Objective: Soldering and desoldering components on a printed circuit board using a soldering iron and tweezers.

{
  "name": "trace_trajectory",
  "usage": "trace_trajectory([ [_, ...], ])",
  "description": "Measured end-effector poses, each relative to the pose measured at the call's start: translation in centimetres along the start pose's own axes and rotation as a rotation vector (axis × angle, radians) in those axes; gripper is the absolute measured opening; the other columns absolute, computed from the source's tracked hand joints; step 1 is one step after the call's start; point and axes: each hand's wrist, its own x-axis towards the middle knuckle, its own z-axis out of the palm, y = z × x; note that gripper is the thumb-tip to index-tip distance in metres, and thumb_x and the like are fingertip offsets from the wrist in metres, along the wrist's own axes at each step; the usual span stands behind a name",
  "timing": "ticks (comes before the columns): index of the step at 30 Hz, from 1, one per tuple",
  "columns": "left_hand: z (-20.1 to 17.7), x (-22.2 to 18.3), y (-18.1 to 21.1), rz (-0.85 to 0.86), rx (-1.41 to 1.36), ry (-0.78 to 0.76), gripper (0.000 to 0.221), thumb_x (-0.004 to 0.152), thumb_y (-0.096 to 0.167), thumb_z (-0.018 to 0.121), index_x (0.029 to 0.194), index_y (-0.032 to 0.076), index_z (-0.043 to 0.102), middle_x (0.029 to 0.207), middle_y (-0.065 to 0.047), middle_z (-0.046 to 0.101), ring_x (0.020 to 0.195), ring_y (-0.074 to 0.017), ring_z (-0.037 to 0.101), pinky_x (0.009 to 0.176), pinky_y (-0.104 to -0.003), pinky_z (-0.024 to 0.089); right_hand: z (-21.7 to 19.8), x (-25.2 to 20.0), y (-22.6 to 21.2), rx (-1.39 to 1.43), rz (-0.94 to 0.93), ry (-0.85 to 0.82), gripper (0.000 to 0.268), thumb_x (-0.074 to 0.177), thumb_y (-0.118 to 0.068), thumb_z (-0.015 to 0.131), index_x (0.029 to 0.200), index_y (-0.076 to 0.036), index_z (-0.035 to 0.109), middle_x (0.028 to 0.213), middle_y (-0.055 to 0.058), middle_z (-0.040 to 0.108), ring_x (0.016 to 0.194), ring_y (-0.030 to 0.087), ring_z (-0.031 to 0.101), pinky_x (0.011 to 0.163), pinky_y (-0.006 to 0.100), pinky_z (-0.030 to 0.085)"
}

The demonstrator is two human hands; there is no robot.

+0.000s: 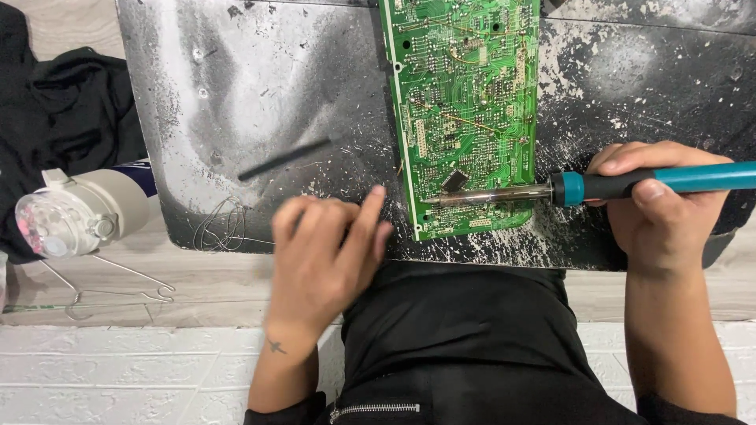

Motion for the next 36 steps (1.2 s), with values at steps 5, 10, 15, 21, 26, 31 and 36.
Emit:
trace_trajectory([
  [5, 0.6, 0.1, 1.3, 0.014, -0.053, 0.042, 0.025, 0.080, 0.021, 0.049, 0.096, 0.001, 0.050, 0.068, -0.004, 0.046, 0.057, -0.0155, 0.042, 0.062, -0.027, 0.036, -0.2, -0.1, 0.2, 0.012, 0.012, 0.012, 0.031, 0.070, -0.029, 0.052, 0.076, 0.001, 0.048, 0.062, 0.011, 0.047, 0.050, 0.017, 0.046, 0.047, 0.021, 0.039],
  [10, 0.1, -0.2, 1.4, -0.095, 0.000, 0.030, 0.026, 0.080, 0.021, 0.050, 0.098, 0.003, 0.049, 0.072, -0.004, 0.049, 0.063, -0.0147, 0.045, 0.064, -0.028, 0.033, -0.2, -0.1, 0.1, 0.009, 0.013, 0.000, 0.030, 0.071, -0.028, 0.051, 0.076, 0.001, 0.048, 0.064, 0.011, 0.048, 0.050, 0.017, 0.047, 0.046, 0.020, 0.040],
  [15, 0.5, -1.0, 0.0, -0.293, 0.123, 0.027, 0.018, 0.078, 0.020, 0.056, 0.095, 0.016, 0.053, 0.092, -0.003, 0.045, 0.090, -0.0208, 0.043, 0.075, -0.030, 0.021, 0.2, 0.0, -0.3, 0.016, 0.023, -0.002, 0.030, 0.070, -0.030, 0.052, 0.076, 0.000, 0.048, 0.061, 0.011, 0.047, 0.049, 0.016, 0.046, 0.046, 0.020, 0.038],
  [21, -0.7, -1.4, -1.6, -0.460, 0.141, 0.170, 0.028, 0.076, 0.014, 0.061, 0.099, 0.007, 0.047, 0.101, -0.016, 0.041, 0.089, -0.0312, 0.038, 0.078, -0.041, 0.032, 0.2, -0.1, -0.4, 0.021, 0.038, 0.008, 0.032, 0.070, -0.029, 0.052, 0.077, 0.001, 0.048, 0.066, 0.012, 0.048, 0.051, 0.016, 0.046, 0.046, 0.019, 0.039],
  [26, -1.6, -2.0, -2.3, -0.534, 0.130, 0.096, 0.026, 0.077, 0.013, 0.060, 0.100, 0.005, 0.050, 0.088, -0.005, 0.052, 0.084, -0.0245, 0.043, 0.072, -0.034, 0.028, 0.3, -0.1, -0.6, 0.024, 0.045, 0.004, 0.030, 0.071, -0.029, 0.052, 0.077, 0.000, 0.049, 0.067, 0.010, 0.049, 0.052, 0.015, 0.048, 0.046, 0.019, 0.040],
  [31, -1.7, -1.4, -2.2, -0.522, 0.163, 0.046, 0.017, 0.072, 0.015, 0.063, 0.088, 0.016, 0.057, 0.090, -0.001, 0.049, 0.086, -0.0224, 0.042, 0.073, -0.036, 0.024, 0.3, -0.2, -0.7, 0.066, 0.053, 0.017, 0.027, 0.070, -0.026, 0.054, 0.077, 0.000, 0.050, 0.071, 0.009, 0.052, 0.054, 0.015, 0.049, 0.046, 0.018, 0.042],
  [36, -1.9, -0.4, -1.8, -0.420, 0.157, 0.057, 0.008, 0.075, 0.011, 0.061, 0.074, 0.019, 0.057, 0.092, -0.001, 0.047, 0.084, -0.0226, 0.041, 0.069, -0.034, 0.021, 0.1, -0.2, -0.5, 0.072, 0.067, 0.025, 0.028, 0.068, -0.026, 0.054, 0.077, 0.001, 0.050, 0.071, 0.010, 0.052, 0.050, 0.015, 0.049, 0.047, 0.019, 0.042],
])
